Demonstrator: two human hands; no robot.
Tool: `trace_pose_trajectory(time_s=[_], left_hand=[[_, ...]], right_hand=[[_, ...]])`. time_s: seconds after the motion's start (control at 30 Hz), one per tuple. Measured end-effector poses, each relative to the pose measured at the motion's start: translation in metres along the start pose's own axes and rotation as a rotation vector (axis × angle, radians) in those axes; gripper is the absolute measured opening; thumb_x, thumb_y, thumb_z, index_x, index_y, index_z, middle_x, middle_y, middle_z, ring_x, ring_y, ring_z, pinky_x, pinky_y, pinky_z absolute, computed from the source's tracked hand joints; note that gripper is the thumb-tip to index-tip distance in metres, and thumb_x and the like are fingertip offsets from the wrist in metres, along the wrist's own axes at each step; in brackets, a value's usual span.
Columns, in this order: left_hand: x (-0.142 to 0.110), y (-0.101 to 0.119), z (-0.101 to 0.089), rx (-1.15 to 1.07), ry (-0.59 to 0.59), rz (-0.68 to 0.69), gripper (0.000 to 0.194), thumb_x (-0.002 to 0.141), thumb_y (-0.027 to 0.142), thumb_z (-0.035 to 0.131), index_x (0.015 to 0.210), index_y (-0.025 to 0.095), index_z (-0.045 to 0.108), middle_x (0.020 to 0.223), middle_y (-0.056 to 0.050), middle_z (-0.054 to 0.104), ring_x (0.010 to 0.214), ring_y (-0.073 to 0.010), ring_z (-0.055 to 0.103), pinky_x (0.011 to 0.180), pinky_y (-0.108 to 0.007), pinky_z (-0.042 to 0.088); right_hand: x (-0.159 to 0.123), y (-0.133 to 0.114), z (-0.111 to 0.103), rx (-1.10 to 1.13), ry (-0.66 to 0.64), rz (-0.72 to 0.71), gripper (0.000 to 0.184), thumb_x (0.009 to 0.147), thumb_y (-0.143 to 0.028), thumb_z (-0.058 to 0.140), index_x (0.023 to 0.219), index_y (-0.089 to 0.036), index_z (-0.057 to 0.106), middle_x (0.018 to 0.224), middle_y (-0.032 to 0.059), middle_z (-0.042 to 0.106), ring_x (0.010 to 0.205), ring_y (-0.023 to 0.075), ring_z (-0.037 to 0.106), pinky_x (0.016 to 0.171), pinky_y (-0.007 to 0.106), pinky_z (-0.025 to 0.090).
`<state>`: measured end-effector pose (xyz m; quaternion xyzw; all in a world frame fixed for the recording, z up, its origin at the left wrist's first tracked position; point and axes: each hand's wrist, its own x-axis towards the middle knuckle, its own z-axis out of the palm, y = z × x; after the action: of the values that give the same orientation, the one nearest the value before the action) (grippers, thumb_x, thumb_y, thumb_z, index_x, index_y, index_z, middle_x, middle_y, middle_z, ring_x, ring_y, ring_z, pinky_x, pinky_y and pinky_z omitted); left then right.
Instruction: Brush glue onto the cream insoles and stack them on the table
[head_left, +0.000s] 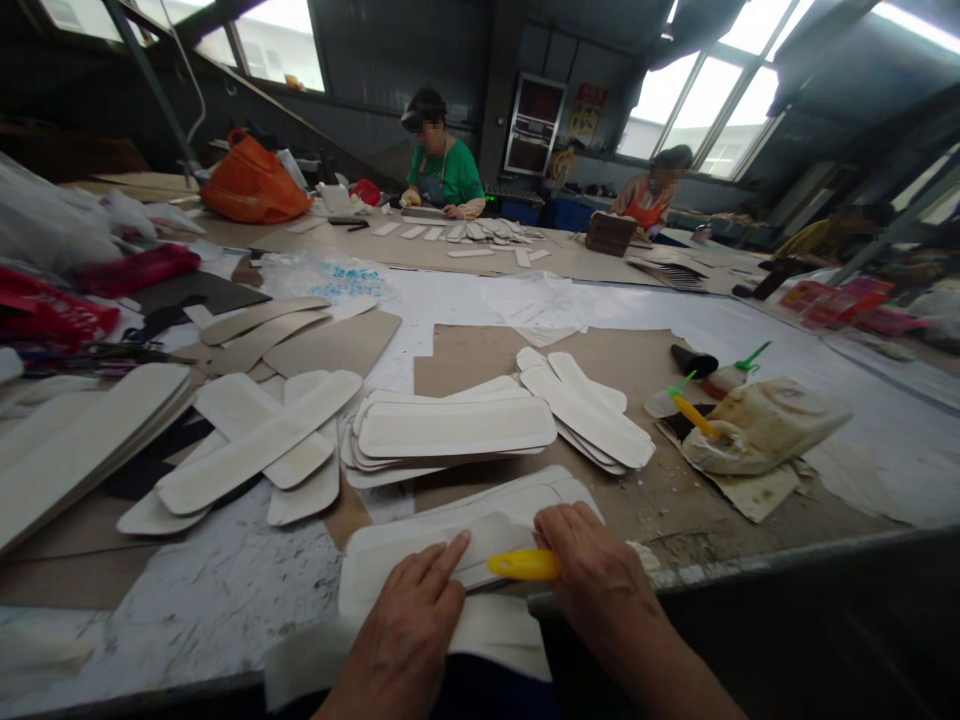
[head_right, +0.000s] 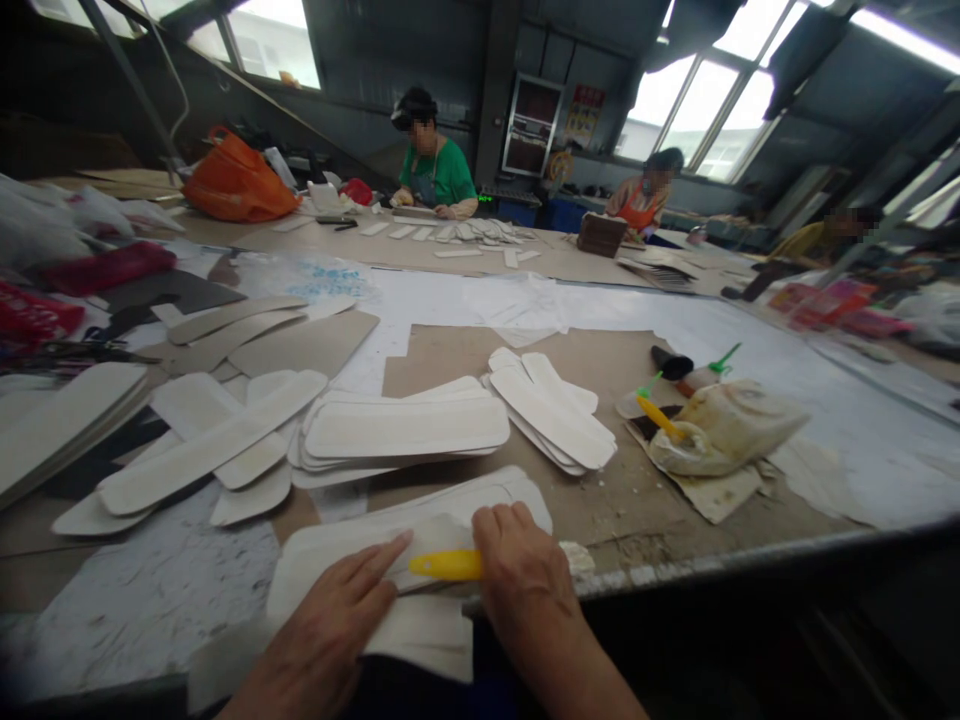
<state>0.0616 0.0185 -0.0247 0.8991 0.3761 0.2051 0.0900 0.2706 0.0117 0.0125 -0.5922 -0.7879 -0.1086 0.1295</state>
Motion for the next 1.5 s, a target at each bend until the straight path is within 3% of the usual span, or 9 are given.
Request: trace_pose_trajectory(time_s=[0.23, 0.33, 0.43, 0.63, 0.73, 1.0, 1.1, 1.3, 1.5], left_hand=[[-0.003, -0.007, 0.013, 0.152, 0.066, 0.128, 0.024, 0.078, 0.005, 0.04, 0.08, 0.019, 0.06, 0.126, -0.004, 0.054, 0.112, -0.0258, 0.048, 0.089, -0.038, 0.04], [-0.003, -0.013, 0.024, 0.203, 0.104, 0.152, 0.027, 0.079, 0.005, 0.046, 0.092, 0.025, 0.061, 0.115, 0.003, 0.062, 0.107, -0.0248, 0.051, 0.086, -0.036, 0.035], [-0.003, -0.016, 0.028, 0.141, 0.119, 0.166, 0.022, 0.077, 0.007, 0.051, 0.082, 0.025, 0.061, 0.109, 0.005, 0.065, 0.105, -0.0255, 0.052, 0.083, -0.036, 0.032], [0.001, -0.012, 0.019, 0.063, 0.092, 0.126, 0.018, 0.076, 0.007, 0.051, 0.071, 0.022, 0.059, 0.112, 0.006, 0.063, 0.107, -0.0238, 0.05, 0.083, -0.035, 0.029], [0.002, -0.012, 0.021, 0.037, 0.148, 0.129, 0.02, 0.075, 0.006, 0.049, 0.066, 0.022, 0.057, 0.11, 0.008, 0.064, 0.105, -0.0235, 0.05, 0.081, -0.035, 0.029], [0.002, -0.009, 0.014, -0.054, 0.107, 0.075, 0.015, 0.077, 0.011, 0.051, 0.067, 0.021, 0.056, 0.114, 0.01, 0.062, 0.106, -0.0233, 0.049, 0.083, -0.034, 0.029], [0.003, -0.009, 0.013, -0.084, 0.113, 0.05, 0.014, 0.076, 0.012, 0.052, 0.065, 0.021, 0.055, 0.114, 0.013, 0.061, 0.106, -0.023, 0.049, 0.082, -0.034, 0.031], [0.001, -0.008, 0.017, -0.063, 0.059, 0.023, 0.024, 0.068, -0.001, 0.045, 0.067, 0.02, 0.056, 0.116, 0.011, 0.06, 0.109, -0.0241, 0.046, 0.085, -0.037, 0.031], [0.002, -0.008, 0.009, -0.044, 0.025, 0.04, 0.025, 0.07, 0.0, 0.044, 0.071, 0.02, 0.059, 0.117, 0.01, 0.06, 0.11, -0.0227, 0.046, 0.086, -0.036, 0.033]], right_hand=[[-0.008, -0.044, 0.022, 0.186, 0.166, -0.224, 0.027, 0.084, -0.009, 0.034, 0.067, -0.019, 0.051, 0.06, 0.0027, 0.053, 0.055, 0.0168, 0.047, 0.049, 0.028, 0.035], [-0.008, -0.052, 0.028, 0.217, 0.209, -0.301, 0.028, 0.083, -0.007, 0.035, 0.064, -0.018, 0.052, 0.057, 0.0023, 0.054, 0.052, 0.0158, 0.046, 0.048, 0.027, 0.036], [-0.009, -0.05, 0.022, 0.258, 0.199, -0.286, 0.024, 0.085, -0.012, 0.039, 0.067, -0.017, 0.054, 0.056, 0.0023, 0.054, 0.051, 0.0152, 0.046, 0.047, 0.026, 0.037], [-0.011, -0.012, -0.021, 0.476, 0.267, 0.094, 0.025, 0.09, -0.033, 0.033, 0.084, -0.019, 0.053, 0.076, 0.006, 0.057, 0.076, 0.0189, 0.053, 0.068, 0.032, 0.042], [-0.004, 0.0, -0.031, 0.553, 0.24, 0.288, 0.037, 0.09, -0.043, 0.025, 0.079, -0.02, 0.052, 0.076, 0.0051, 0.055, 0.074, 0.0182, 0.052, 0.065, 0.03, 0.041], [0.023, -0.02, 0.007, 1.155, 0.147, 0.707, 0.037, 0.079, -0.054, 0.045, 0.068, -0.019, 0.051, 0.056, -0.0032, 0.046, 0.048, 0.0106, 0.045, 0.046, 0.023, 0.041], [0.027, -0.018, 0.015, 1.251, 0.092, 0.793, 0.035, 0.073, -0.052, 0.055, 0.065, -0.019, 0.05, 0.053, -0.0049, 0.045, 0.047, 0.0102, 0.046, 0.044, 0.021, 0.043], [0.024, -0.001, 0.007, 1.069, 0.218, 0.88, 0.035, 0.069, -0.05, 0.061, 0.058, -0.018, 0.052, 0.049, -0.006, 0.043, 0.044, 0.0086, 0.045, 0.042, 0.019, 0.043], [0.031, -0.016, 0.015, 1.259, 0.263, 0.94, 0.035, 0.069, -0.05, 0.061, 0.06, -0.017, 0.051, 0.049, -0.006, 0.045, 0.042, 0.0088, 0.047, 0.039, 0.02, 0.045]])
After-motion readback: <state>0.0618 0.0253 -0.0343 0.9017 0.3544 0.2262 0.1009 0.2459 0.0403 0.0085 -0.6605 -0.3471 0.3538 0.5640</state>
